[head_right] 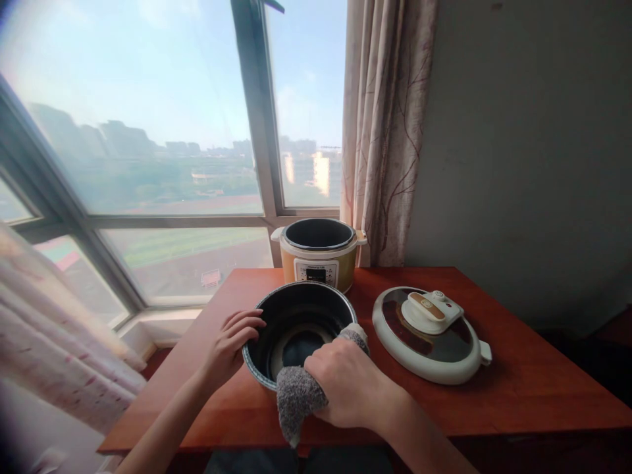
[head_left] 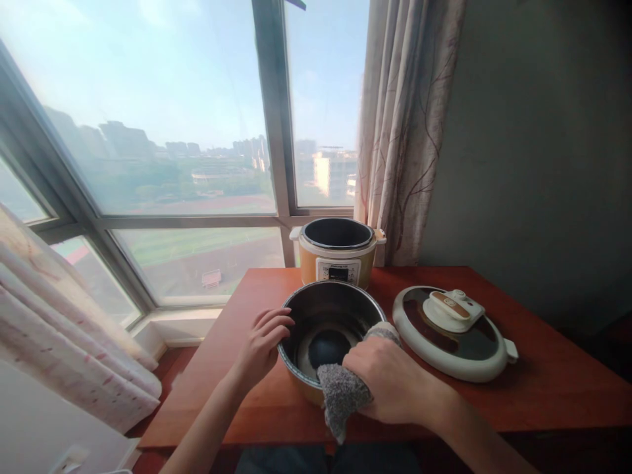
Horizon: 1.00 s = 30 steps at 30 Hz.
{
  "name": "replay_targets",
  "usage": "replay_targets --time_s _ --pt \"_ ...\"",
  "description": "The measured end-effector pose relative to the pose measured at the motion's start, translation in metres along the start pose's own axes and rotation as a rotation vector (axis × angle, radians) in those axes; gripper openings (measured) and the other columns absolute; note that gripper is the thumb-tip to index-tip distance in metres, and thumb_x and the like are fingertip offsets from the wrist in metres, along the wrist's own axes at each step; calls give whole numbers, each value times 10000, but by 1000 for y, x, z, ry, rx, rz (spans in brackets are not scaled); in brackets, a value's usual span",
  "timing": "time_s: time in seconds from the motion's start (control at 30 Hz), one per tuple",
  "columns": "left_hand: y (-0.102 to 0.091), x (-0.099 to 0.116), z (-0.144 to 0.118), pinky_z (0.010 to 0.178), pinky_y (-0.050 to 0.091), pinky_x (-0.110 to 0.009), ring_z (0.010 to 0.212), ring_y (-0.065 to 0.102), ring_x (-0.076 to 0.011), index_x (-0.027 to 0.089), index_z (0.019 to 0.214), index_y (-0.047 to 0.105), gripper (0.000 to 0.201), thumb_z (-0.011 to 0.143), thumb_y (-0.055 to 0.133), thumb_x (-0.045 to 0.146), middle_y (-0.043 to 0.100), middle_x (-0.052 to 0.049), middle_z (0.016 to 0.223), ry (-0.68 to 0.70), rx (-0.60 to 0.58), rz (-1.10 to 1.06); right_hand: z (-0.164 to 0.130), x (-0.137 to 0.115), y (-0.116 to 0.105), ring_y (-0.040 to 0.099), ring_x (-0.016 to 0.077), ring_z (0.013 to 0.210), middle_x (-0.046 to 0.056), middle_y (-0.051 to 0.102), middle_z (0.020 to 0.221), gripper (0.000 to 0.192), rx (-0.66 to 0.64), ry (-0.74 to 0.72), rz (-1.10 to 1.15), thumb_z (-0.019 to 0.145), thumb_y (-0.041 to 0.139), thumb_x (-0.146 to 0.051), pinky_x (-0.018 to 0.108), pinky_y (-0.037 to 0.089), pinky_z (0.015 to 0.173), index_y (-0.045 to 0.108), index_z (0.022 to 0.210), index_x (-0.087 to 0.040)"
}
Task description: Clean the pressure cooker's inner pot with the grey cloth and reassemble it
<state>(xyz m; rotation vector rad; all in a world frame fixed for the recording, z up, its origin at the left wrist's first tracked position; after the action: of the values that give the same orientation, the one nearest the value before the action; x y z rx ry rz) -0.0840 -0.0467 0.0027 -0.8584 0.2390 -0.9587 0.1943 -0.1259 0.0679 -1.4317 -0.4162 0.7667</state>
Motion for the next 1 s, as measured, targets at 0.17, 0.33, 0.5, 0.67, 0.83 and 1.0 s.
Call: replay_targets --time_s 0.17,0.33,0.5,0.67,0.83,1.0 --pt "-6 32 -10 1112 416 -480 1328 513 -239 226 1242 606 406 922 388 106 630 -106 1330 -94 151 -122 -2 -3 3 631 202 775 35 696 845 186 25 9 3 769 629 -381 307 296 656 583 797 -203" --pt "-17 76 -15 1061 487 -427 1262 577 -234 213 1250 596 410 912 394 99 636 -106 1317 -298 226 -227 -1 -4 1 619 189 756 26 692 831 165 20 16 14 756 626 -358 305 278 647 573 781 -204" --pt "-8 107 -12 1161 342 -526 1237 567 -252 189 1140 635 385 847 426 53 710 -77 1118 -49 40 29 0 -9 6 615 188 749 20 691 823 151 39 38 30 772 617 -355 313 278 653 578 786 -210" --pt "-1 103 -8 1176 318 -474 1173 584 -224 190 1019 644 286 885 420 71 707 -52 1017 -3 60 128 -3 -17 9 613 197 753 30 691 828 157 52 89 41 778 622 -355 313 286 659 586 809 -205" --pt "-2 88 -2 1172 333 -443 1070 620 -187 197 853 606 239 919 412 75 692 -17 886 38 53 117 -1 -21 10 612 208 753 47 691 827 135 67 118 31 775 619 -323 313 293 665 592 814 -197" --pt "-9 67 0 1156 372 -409 1084 625 -167 208 826 595 264 943 383 103 699 -19 895 90 -52 39 0 -19 10 610 190 729 29 688 810 151 65 68 46 803 606 -352 305 282 644 585 807 -202"
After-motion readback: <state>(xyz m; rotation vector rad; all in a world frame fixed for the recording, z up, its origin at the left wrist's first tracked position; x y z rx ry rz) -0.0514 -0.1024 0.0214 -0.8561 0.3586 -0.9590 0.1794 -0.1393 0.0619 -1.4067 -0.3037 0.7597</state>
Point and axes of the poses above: each hand's wrist, its own z-axis towards the middle knuckle, its own y-axis out of the palm, x = y × z, the point moved 1 cm from there along z, towards the middle knuckle
